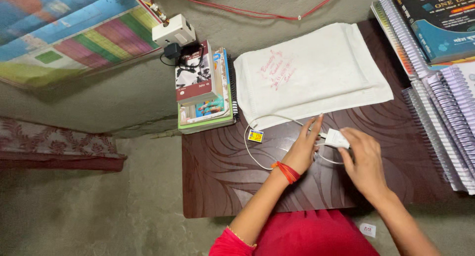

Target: The person organizes a study desk by stacking books, winding a cable around a charger adapter, smoothing a cloth cover, and arranging notebooks and books on the desk.

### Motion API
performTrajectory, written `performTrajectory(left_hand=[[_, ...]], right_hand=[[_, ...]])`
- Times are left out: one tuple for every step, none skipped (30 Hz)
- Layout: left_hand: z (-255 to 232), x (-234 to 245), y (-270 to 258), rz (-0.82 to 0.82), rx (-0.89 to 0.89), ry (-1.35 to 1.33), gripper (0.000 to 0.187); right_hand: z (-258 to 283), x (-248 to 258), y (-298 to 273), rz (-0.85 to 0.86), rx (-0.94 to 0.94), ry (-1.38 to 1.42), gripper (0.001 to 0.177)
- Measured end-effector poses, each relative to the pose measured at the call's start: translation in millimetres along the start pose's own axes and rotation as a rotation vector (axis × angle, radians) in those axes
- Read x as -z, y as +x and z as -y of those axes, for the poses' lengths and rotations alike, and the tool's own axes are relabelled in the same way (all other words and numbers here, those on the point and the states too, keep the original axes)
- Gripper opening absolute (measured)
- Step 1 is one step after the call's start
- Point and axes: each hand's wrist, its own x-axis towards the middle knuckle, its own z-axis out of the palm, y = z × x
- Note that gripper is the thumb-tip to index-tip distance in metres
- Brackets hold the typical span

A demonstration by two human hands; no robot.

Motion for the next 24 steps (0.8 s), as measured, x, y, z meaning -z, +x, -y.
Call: performTrajectory(left_hand=[[-1,2,1,0.008,-0.002,-0.003,0.099],[-1,4,3,0.093,0.029,0.047,0.103],[-1,5,5,0.178,0.058,0.096,0.108],[0,5,8,0.186,0.053,0.093,0.108],[2,5,11,0.115,-0.020,0.064,0.114],[5,4,14,0.045,-0.095,0.034,0.121],[9,5,15,0.050,-0.097,0.030,0.121],[14,6,16,0.079,-0.009,-0.110,0.124],[19,6,16,0.112,0.080,-0.250,0.129],[24,7,17,0.118,0.080,-0.252,0.129],[30,8,18,0.189,0.127,-0.413,0.123],[36,9,19,0.260,0.177,-0.572,0.118],[45,13,20,0.268,0.172,-0.572,0.118],[56,21,19,0.368,0.111,-0.285,0.095],[68,28,16,0.460,0.050,0.004,0.077],[81,33,16,0.558,0.103,0.119,0.064],[96,36,18,0.654,0.152,0.239,0.056],[111,38,18,0.658,0.143,0.241,0.056],[128,40,17,0.729,0.180,0.043,0.048],[145,39,16,0.797,0.216,-0.157,0.045],[159,35,15,0.803,0.210,-0.156,0.045],[170,28,15,0.789,0.282,-0.374,0.045],[177,19,14,0.767,0.357,-0.593,0.046],[179,9,11,0.773,0.355,-0.594,0.046]], right_hand=[[-2,3,6,0.205,0.076,0.005,0.054],[-2,1,11,0.203,0.068,0.000,0.054],[-3,-3,15,0.396,0.013,0.060,0.049],[-4,-6,18,0.588,-0.045,0.120,0.044],[-4,-8,19,0.584,-0.051,0.116,0.044],[-4,-10,19,0.663,-0.145,0.186,0.045],[-4,-11,18,0.742,-0.239,0.258,0.046],[-4,-12,18,0.740,-0.245,0.255,0.046],[-5,-14,18,0.685,-0.205,0.299,0.039],[-6,-15,18,0.628,-0.166,0.341,0.032],[-8,-17,16,0.624,-0.172,0.341,0.032],[-9,-19,12,0.580,-0.223,0.352,0.028],[-13,-20,9,0.532,-0.273,0.359,0.025],[-18,-22,7,0.525,-0.277,0.355,0.025],[-23,-24,3,0.420,-0.307,0.365,0.022],[-30,-26,-2,0.314,-0.336,0.373,0.020],[-38,-29,-5,0.305,-0.338,0.369,0.020],[-47,-33,-9,0.242,-0.510,0.526,0.020],[-54,-38,-12,0.177,-0.679,0.686,0.021],[-59,-44,-17,0.169,-0.679,0.684,0.021],[-64,-48,-22,0.067,-0.685,0.771,0.020],[-68,-53,-27,-0.036,-0.687,0.856,0.020],[-68,-59,-31,-0.041,-0.689,0.853,0.020],[-67,-66,-34,-0.164,-0.699,0.879,0.019]])
